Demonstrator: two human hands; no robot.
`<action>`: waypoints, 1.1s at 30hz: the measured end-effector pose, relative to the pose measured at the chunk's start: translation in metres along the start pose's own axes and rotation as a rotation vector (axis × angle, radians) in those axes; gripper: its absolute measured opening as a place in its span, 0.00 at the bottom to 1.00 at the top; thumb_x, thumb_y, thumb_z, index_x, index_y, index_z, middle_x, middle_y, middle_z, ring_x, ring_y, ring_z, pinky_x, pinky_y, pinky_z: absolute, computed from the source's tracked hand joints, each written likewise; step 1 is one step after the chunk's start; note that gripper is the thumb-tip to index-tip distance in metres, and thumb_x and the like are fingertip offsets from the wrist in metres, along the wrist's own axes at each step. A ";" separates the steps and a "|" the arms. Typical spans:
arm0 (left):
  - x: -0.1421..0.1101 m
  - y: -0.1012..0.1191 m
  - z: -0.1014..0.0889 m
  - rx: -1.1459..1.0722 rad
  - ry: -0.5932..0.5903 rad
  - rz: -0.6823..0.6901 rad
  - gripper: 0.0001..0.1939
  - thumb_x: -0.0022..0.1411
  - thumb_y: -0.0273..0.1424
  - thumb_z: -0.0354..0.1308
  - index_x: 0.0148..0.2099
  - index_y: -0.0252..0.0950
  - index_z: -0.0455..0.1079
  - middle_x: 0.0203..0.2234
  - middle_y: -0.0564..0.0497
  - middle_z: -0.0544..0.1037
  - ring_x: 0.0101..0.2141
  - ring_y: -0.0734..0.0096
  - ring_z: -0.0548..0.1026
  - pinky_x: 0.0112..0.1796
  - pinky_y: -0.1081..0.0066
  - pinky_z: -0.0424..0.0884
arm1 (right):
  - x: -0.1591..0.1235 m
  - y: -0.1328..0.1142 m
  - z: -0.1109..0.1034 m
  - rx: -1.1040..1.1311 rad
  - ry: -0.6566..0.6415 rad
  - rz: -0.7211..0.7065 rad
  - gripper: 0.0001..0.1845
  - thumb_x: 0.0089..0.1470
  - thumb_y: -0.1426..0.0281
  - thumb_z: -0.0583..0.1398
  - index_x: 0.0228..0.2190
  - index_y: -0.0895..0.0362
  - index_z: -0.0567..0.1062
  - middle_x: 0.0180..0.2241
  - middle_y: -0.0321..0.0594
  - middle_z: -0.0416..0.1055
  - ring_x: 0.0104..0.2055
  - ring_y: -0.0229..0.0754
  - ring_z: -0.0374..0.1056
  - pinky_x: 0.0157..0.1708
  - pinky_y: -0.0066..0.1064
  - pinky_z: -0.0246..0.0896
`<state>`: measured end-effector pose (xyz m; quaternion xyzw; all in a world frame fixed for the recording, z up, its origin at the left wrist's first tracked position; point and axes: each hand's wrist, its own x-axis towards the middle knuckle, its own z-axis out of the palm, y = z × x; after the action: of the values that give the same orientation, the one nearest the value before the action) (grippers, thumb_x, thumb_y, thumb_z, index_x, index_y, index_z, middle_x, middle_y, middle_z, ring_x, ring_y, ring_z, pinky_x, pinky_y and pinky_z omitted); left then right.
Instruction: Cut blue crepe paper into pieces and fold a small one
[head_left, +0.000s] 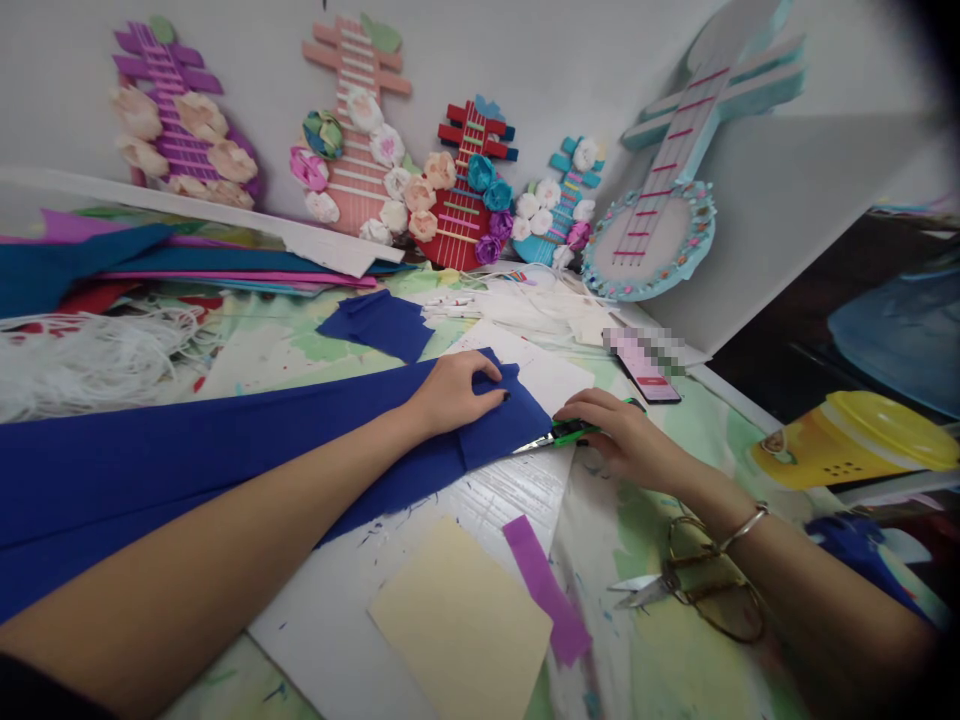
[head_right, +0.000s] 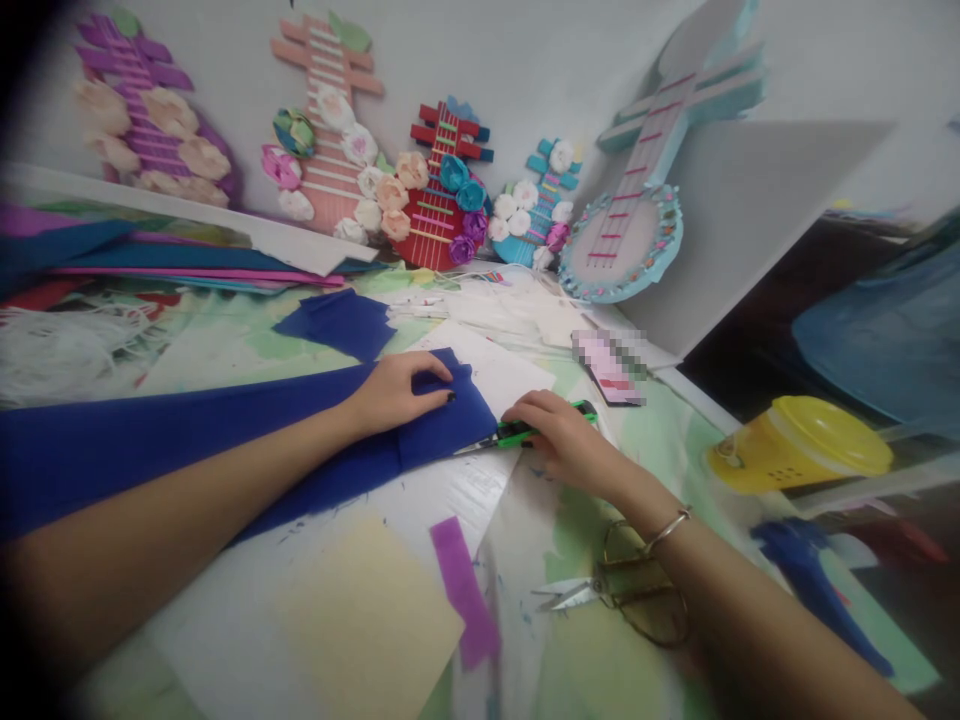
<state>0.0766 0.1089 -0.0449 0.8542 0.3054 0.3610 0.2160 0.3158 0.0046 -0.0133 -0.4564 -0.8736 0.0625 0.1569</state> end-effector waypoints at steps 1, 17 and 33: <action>-0.001 0.001 0.001 0.027 -0.028 0.012 0.08 0.52 0.31 0.62 0.36 0.34 0.72 0.35 0.46 0.78 0.38 0.61 0.75 0.43 0.60 0.71 | -0.001 0.000 0.000 -0.001 -0.004 0.004 0.28 0.43 0.87 0.51 0.45 0.56 0.70 0.42 0.47 0.68 0.44 0.48 0.67 0.43 0.42 0.65; -0.006 0.009 0.003 0.246 -0.227 0.077 0.17 0.52 0.38 0.61 0.41 0.34 0.63 0.40 0.42 0.71 0.42 0.55 0.68 0.45 0.57 0.67 | -0.011 -0.011 0.008 -0.005 0.005 0.034 0.26 0.46 0.85 0.52 0.46 0.55 0.69 0.43 0.47 0.68 0.45 0.48 0.66 0.43 0.42 0.65; -0.005 0.005 0.007 0.249 -0.223 0.031 0.23 0.53 0.39 0.63 0.46 0.32 0.62 0.44 0.40 0.70 0.45 0.53 0.67 0.47 0.57 0.66 | -0.028 -0.009 0.004 -0.020 0.062 0.102 0.24 0.47 0.84 0.52 0.45 0.55 0.70 0.42 0.48 0.69 0.43 0.49 0.67 0.41 0.42 0.66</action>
<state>0.0809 0.1010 -0.0494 0.9136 0.3089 0.2268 0.1356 0.3229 -0.0235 -0.0216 -0.5034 -0.8446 0.0473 0.1760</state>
